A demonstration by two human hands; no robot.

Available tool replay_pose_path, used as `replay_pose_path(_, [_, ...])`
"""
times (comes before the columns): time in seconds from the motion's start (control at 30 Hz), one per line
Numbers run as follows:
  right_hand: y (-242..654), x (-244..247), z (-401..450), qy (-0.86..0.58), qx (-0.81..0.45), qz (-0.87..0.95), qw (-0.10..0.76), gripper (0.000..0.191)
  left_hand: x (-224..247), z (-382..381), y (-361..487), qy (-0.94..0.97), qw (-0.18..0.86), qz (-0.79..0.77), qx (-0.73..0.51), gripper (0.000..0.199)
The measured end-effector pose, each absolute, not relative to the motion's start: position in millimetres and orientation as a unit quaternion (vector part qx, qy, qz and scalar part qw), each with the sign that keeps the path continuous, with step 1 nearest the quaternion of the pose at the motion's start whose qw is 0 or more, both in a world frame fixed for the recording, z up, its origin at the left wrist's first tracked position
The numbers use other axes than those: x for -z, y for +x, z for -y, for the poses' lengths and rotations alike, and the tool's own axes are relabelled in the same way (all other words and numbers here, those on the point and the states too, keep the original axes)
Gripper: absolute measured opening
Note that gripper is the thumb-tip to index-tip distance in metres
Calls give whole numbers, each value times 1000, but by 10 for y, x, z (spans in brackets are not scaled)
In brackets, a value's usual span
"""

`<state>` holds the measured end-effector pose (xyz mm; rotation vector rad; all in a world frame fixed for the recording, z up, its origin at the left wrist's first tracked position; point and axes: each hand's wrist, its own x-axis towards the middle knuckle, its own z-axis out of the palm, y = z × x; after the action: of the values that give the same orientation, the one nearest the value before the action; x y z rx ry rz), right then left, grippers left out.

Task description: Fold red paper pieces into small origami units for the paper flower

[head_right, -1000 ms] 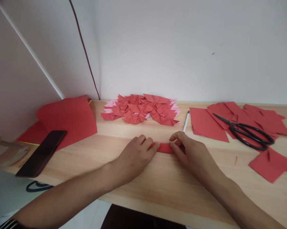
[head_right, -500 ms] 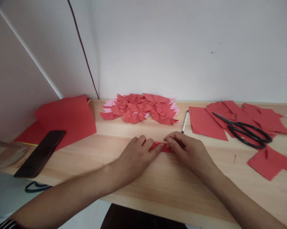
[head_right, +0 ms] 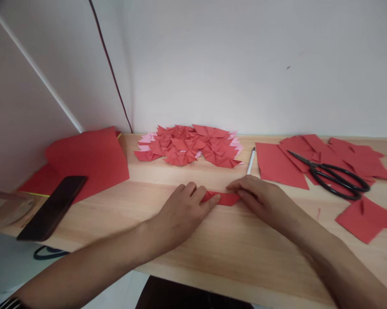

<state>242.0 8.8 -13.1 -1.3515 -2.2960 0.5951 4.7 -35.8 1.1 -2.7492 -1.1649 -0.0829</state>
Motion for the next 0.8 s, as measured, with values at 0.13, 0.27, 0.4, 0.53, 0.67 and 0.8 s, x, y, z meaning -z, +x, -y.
replay_pose_path(0.13, [2422, 58, -69, -527, -233, 808, 120, 24, -20, 349, 44, -920, 72, 385, 26, 40])
replay_pose_path(0.27, [2361, 33, -33, -522, -188, 824, 118, 23, -18, 349, 53, -920, 66, 385, 21, 41])
replay_pose_path(0.4, [2282, 34, 7, -533, -183, 814, 143, 26, -17, 366, 69, -919, 69, 387, 21, 40])
replay_pose_path(0.53, [2192, 39, 23, -554, -212, 785, 179, 25, -13, 393, 83, -918, 79, 388, 13, 40])
replay_pose_path(0.67, [2088, 28, 23, -562, -241, 765, 203, 28, -12, 411, 95, -916, 81, 393, 15, 38])
replay_pose_path(0.8, [2046, 7, 28, -560, -276, 753, 207, 33, -25, 411, 95, -915, 69, 397, 31, 37])
